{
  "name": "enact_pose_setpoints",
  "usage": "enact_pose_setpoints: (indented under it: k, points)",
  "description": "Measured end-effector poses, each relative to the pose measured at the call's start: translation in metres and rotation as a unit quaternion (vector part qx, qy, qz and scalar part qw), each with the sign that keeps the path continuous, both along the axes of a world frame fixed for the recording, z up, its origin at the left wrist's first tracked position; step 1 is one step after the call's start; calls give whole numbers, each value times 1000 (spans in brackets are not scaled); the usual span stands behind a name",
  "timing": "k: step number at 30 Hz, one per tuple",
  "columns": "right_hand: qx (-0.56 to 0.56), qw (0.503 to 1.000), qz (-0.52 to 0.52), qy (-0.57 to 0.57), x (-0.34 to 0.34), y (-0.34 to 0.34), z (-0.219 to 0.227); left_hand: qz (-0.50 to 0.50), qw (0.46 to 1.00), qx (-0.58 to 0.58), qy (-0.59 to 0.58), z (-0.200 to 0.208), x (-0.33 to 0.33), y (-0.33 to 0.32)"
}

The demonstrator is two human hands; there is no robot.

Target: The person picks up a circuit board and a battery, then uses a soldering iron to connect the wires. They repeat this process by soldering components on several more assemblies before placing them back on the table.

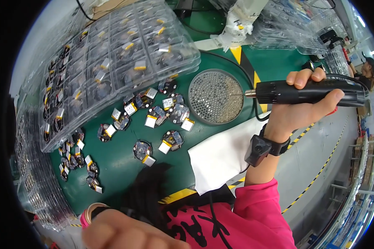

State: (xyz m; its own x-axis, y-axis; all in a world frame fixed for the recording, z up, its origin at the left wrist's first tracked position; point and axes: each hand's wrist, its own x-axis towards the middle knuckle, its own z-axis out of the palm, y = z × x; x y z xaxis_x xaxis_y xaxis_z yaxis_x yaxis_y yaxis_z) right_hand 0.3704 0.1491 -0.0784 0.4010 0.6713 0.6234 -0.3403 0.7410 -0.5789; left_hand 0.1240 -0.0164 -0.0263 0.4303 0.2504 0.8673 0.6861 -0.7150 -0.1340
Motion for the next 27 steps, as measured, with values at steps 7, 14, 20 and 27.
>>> enact_pose_setpoints:
  k: [7, 14, 20, 27]
  points:
    - [-4, 1000, -9, 6, -4, 3, 1, 269, 893, 336, -130, -17, 24, -8]
    - [-9, 1000, -10, 5, -4, -2, 1, 267, 895, 338, -122, -16, 12, -3]
    - [-18, 993, 116, 4, -25, -19, -5, -27, 959, -271, -81, -58, -1, -2]
    - [-10, 963, 267, -36, -59, -37, -16, -16, 854, -453, -258, -120, -2, 24]
